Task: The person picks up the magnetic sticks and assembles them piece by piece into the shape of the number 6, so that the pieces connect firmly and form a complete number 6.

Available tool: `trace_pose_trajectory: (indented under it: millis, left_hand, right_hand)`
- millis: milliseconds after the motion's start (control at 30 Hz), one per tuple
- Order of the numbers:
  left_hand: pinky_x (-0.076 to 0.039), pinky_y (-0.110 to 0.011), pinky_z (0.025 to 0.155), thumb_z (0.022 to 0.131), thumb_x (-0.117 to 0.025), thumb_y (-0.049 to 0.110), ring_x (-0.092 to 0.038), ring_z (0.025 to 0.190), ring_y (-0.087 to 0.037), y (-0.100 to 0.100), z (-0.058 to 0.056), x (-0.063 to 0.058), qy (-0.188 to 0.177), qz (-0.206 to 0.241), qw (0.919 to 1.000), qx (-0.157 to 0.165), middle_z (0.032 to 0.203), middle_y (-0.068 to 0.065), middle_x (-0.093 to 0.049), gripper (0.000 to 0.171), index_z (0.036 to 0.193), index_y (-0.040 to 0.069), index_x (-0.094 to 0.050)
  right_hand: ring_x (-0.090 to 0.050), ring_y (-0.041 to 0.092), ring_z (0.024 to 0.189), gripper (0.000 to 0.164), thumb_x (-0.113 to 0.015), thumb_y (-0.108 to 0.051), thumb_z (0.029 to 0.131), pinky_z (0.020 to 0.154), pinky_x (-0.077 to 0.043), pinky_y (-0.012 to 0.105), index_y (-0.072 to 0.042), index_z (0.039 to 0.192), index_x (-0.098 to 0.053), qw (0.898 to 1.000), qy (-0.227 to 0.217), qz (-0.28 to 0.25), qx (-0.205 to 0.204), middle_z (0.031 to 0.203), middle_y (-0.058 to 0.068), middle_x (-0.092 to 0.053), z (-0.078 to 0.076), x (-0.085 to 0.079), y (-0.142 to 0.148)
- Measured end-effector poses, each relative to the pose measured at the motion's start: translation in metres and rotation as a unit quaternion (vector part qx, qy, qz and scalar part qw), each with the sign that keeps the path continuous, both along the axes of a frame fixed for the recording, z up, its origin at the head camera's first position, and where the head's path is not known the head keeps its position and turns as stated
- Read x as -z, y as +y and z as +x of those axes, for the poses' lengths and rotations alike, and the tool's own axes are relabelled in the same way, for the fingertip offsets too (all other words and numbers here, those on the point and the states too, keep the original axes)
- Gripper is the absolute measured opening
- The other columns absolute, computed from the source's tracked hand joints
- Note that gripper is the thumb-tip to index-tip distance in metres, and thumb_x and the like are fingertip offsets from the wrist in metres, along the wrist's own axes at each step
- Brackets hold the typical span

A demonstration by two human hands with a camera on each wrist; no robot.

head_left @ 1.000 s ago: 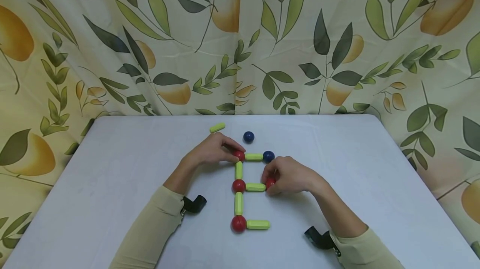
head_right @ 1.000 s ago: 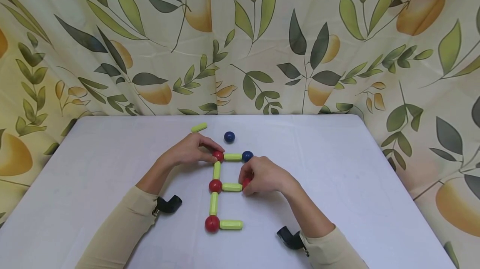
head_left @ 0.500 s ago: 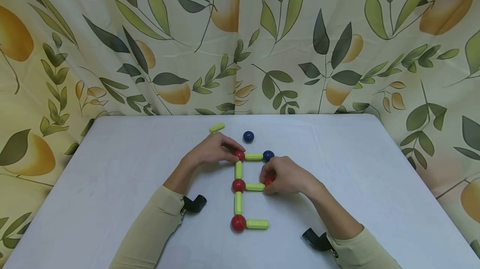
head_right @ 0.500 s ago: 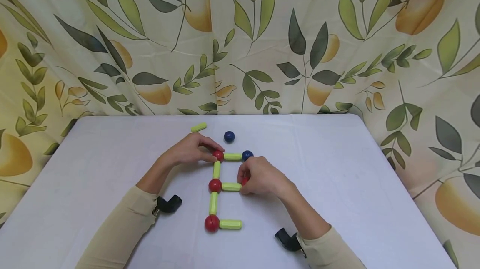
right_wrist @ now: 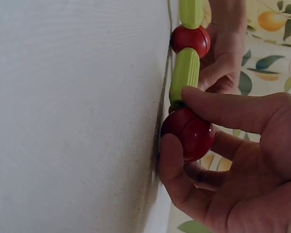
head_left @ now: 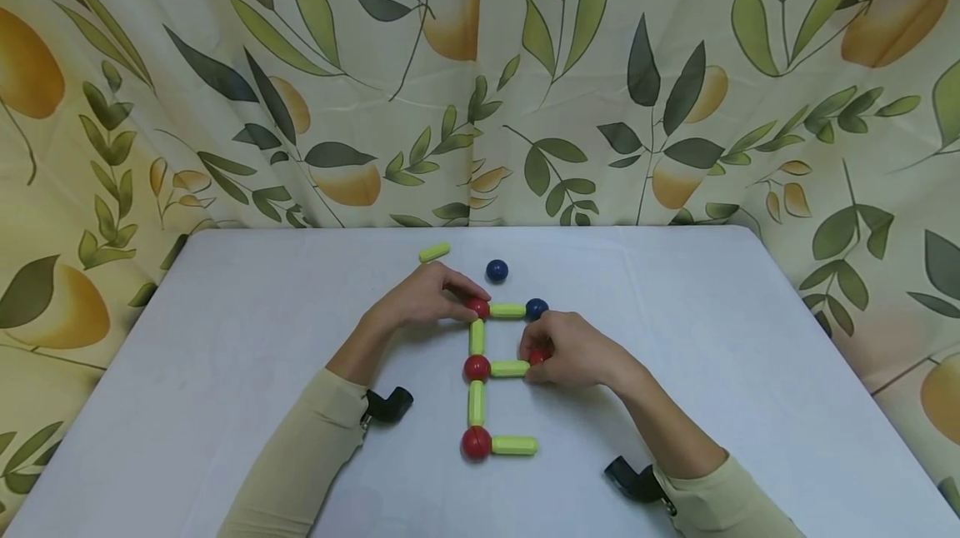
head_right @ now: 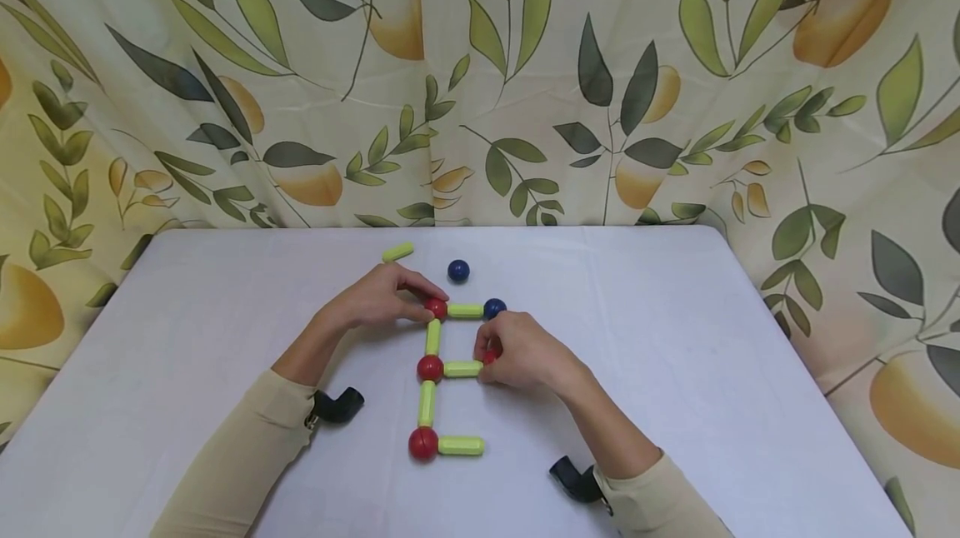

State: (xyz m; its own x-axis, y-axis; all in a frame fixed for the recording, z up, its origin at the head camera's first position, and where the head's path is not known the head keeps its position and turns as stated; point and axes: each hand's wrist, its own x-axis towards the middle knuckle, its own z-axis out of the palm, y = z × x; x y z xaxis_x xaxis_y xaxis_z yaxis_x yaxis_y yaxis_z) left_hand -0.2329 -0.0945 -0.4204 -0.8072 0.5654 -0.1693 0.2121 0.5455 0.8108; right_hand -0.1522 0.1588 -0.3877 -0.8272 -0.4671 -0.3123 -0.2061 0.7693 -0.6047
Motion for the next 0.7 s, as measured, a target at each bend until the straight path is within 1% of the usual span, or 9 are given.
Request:
trace_pose_trajectory:
  millis: [133, 400, 700]
  left_hand:
    - [-0.055, -0.033, 0.101, 0.09, -0.082, 0.014, -0.069, 0.11, -0.013, 0.0, 0.0, 0.0002, 0.001, 0.003, 1.0, 0.001, 0.115, 0.005, -0.078, 0.029, 0.118, 0.021, -0.08]
    - [-0.055, -0.034, 0.101, 0.089, -0.083, 0.014, -0.069, 0.111, -0.013, 0.0, -0.0001, -0.0006, 0.0, 0.006, 1.0, 0.001, 0.116, 0.005, -0.078, 0.03, 0.118, 0.021, -0.08]
    - [-0.055, -0.034, 0.102, 0.089, -0.083, 0.014, -0.069, 0.11, -0.013, 0.0007, 0.0, -0.0008, 0.008, 0.002, 1.0, 0.004, 0.115, 0.005, -0.078, 0.029, 0.118, 0.021, -0.08]
  right_hand:
    - [-0.051, 0.019, 0.081, 0.012, -0.084, -0.011, 0.085, 0.066, -0.043, 0.031, -0.015, 0.089, -0.074, 1.0, 0.001, 0.0, 0.007, 0.081, 0.002, -0.058, 0.0005, -0.0007, 0.0]
    - [-0.054, 0.019, 0.077, 0.011, -0.085, -0.013, 0.085, 0.064, -0.045, 0.031, -0.014, 0.089, -0.074, 1.0, -0.015, -0.012, 0.02, 0.08, 0.001, -0.062, 0.0009, -0.0047, 0.0009]
    - [-0.054, 0.018, 0.075, 0.012, -0.085, -0.012, 0.084, 0.064, -0.045, 0.031, -0.013, 0.088, -0.074, 1.0, -0.02, -0.01, 0.016, 0.079, 0.001, -0.062, 0.0011, -0.0063, 0.0024]
